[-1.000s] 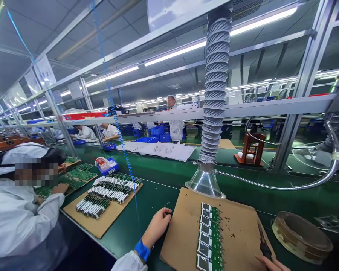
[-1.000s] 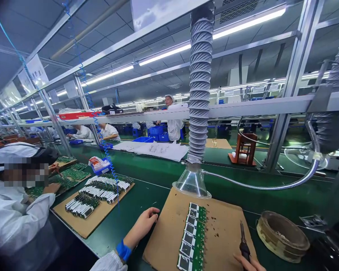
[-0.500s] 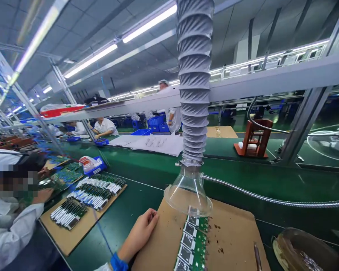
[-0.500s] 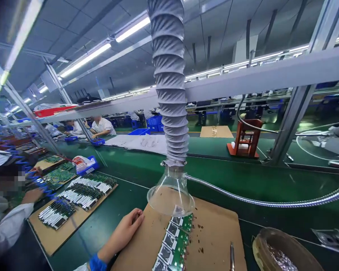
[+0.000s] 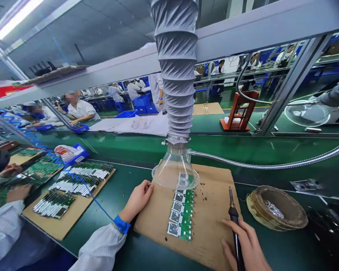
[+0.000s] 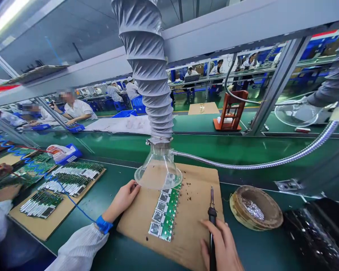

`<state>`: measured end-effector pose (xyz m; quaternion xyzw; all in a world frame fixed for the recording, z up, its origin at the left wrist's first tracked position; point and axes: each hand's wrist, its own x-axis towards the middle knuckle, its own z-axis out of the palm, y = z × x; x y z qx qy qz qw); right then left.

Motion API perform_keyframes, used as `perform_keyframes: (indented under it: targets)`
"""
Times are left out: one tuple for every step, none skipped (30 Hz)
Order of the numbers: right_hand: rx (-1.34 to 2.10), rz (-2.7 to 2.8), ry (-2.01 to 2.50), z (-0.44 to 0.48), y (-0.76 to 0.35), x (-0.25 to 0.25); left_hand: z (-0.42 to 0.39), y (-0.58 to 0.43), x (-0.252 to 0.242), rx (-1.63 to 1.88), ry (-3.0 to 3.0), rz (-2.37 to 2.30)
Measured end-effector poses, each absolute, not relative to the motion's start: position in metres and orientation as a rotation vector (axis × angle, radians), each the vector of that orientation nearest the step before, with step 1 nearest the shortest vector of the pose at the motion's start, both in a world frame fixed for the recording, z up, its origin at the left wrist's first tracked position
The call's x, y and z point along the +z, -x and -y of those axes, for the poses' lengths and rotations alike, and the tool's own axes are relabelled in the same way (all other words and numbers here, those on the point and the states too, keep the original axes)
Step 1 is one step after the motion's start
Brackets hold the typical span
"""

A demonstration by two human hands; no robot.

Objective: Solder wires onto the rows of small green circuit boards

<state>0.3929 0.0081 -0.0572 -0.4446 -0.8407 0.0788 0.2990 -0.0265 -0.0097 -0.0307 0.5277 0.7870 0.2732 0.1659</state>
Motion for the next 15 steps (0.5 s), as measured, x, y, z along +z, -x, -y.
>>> perform_keyframes:
  targets:
    - [0.240,2.259,1.169,-0.009,-0.389,-0.054,0.011,0.029,-0.028,0.771,-1.501,-2.252]
    - [0.255,2.266,1.153,-0.010,-0.385,-0.052,0.012,0.032,-0.025,0.764,-1.500,-2.261]
    - [0.258,2.262,1.134,-0.011,-0.381,-0.050,0.012,0.035,-0.022,0.755,-1.500,-2.268]
    - [0.260,2.257,1.116,-0.014,-0.378,-0.048,0.012,0.039,-0.019,0.746,-1.504,-2.270]
    - [0.262,2.253,1.098,-0.017,-0.374,-0.046,0.010,0.042,-0.017,0.735,-1.510,-2.264]
    - [0.263,2.252,1.080,-0.022,-0.372,-0.044,0.008,0.046,-0.014,0.723,-1.520,-2.251]
    - [0.271,2.254,1.071,-0.028,-0.370,-0.043,0.006,0.050,-0.012,0.712,-1.533,-2.230]
    - [0.286,2.263,1.062,-0.034,-0.370,-0.042,0.003,0.054,-0.009,0.702,-1.548,-2.205]
    - [0.297,2.262,1.058,-0.040,-0.371,-0.041,0.001,0.058,-0.007,0.696,-1.563,-2.175]
    - [0.313,2.260,1.064,-0.045,-0.373,-0.040,0.000,0.061,-0.004,0.697,-1.576,-2.145]
    - [0.326,2.253,1.073,-0.048,-0.375,-0.040,-0.001,0.064,-0.002,0.707,-1.584,-2.116]
    - [0.330,2.234,1.088,-0.048,-0.378,-0.040,0.000,0.065,0.000,0.724,-1.589,-2.088]
    - [0.321,2.191,1.112,-0.046,-0.380,-0.038,0.002,0.064,0.003,0.740,-1.597,-2.062]
    - [0.304,2.136,1.138,-0.042,-0.381,-0.036,0.005,0.061,0.004,0.766,-1.593,-2.008]
    - [0.285,2.077,1.162,-0.036,-0.380,-0.033,0.009,0.056,0.006,0.799,-1.575,-1.908]
